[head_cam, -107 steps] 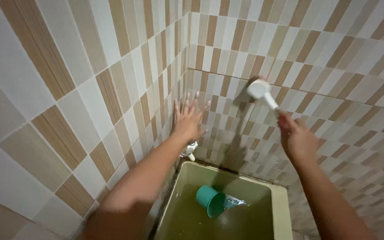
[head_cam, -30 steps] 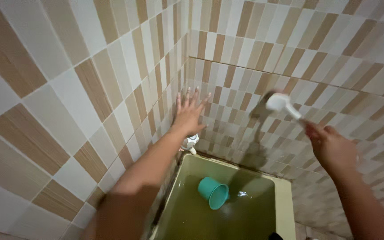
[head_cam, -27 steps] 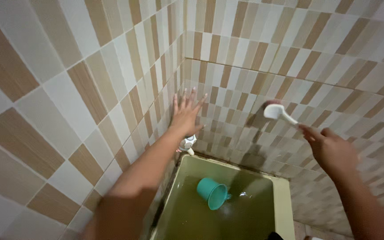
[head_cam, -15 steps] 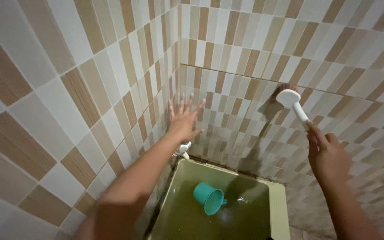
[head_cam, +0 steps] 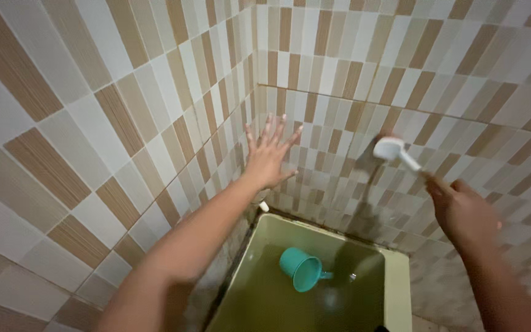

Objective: The person brushes the tiles on a bathroom wall using a small white scrub brush and wipes the area with a dark cloth.

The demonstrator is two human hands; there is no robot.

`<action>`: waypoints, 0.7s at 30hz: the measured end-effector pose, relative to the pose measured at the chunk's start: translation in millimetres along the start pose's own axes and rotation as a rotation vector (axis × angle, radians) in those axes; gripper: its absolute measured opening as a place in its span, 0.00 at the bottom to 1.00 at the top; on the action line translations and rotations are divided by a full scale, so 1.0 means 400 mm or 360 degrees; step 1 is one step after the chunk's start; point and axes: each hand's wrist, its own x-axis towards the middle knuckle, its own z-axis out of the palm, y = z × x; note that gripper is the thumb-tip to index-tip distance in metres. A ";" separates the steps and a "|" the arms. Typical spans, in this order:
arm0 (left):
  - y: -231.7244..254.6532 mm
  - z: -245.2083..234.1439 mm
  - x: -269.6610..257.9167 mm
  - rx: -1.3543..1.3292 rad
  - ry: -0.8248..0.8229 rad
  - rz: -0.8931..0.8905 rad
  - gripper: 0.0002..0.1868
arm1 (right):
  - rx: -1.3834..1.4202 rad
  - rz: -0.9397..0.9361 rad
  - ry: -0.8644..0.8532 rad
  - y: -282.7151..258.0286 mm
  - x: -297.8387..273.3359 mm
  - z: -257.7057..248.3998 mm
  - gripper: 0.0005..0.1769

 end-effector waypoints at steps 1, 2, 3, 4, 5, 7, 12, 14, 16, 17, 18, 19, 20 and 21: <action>0.012 -0.006 0.001 -0.0029 0.0005 -0.0014 0.63 | 0.0011 0.0078 0.0017 0.005 0.001 -0.005 0.15; 0.022 -0.012 0.000 -0.0013 0.0002 -0.0023 0.63 | 0.0072 0.0047 0.0113 0.016 0.005 -0.011 0.16; 0.031 -0.016 -0.013 0.0002 -0.0012 -0.0032 0.63 | 0.0135 0.0016 0.0198 0.025 0.004 -0.014 0.16; 0.038 -0.021 -0.023 0.0017 -0.0026 -0.0041 0.63 | 0.0198 -0.0014 0.0283 0.034 0.004 -0.014 0.17; 0.049 -0.026 -0.027 0.0025 -0.0056 -0.0055 0.63 | 0.0107 -0.0075 0.0176 0.043 0.006 -0.014 0.18; 0.069 -0.041 -0.026 0.0041 -0.0106 -0.0085 0.62 | -0.0080 -0.0197 -0.0032 0.062 0.017 -0.012 0.18; 0.108 -0.075 -0.034 0.0106 -0.0183 -0.0085 0.63 | 0.0044 0.0007 0.0273 0.131 -0.001 0.028 0.15; 0.125 -0.083 -0.039 0.0194 -0.0246 -0.0090 0.64 | 0.0029 -0.0049 0.0266 0.154 -0.003 0.044 0.14; 0.145 -0.087 -0.043 0.0259 -0.0201 -0.0081 0.64 | 0.0092 -0.0152 0.0061 0.172 -0.016 0.046 0.18; 0.158 -0.089 -0.040 0.0230 -0.0195 -0.0060 0.65 | 0.0121 -0.0114 0.0114 0.182 -0.022 0.043 0.17; 0.177 -0.088 -0.040 0.0201 -0.0188 -0.0039 0.65 | 0.0151 -0.0076 0.0166 0.191 -0.034 0.040 0.16; 0.195 -0.088 -0.036 0.0170 -0.0176 -0.0022 0.65 | 0.0178 -0.0042 0.0223 0.202 -0.037 0.037 0.15; 0.214 -0.087 -0.034 0.0181 -0.0183 -0.0006 0.65 | 0.0260 -0.0003 0.0279 0.212 -0.036 0.034 0.17; 0.233 -0.086 -0.033 0.0193 -0.0193 0.0013 0.64 | 0.0344 0.0039 0.0332 0.221 -0.037 0.035 0.19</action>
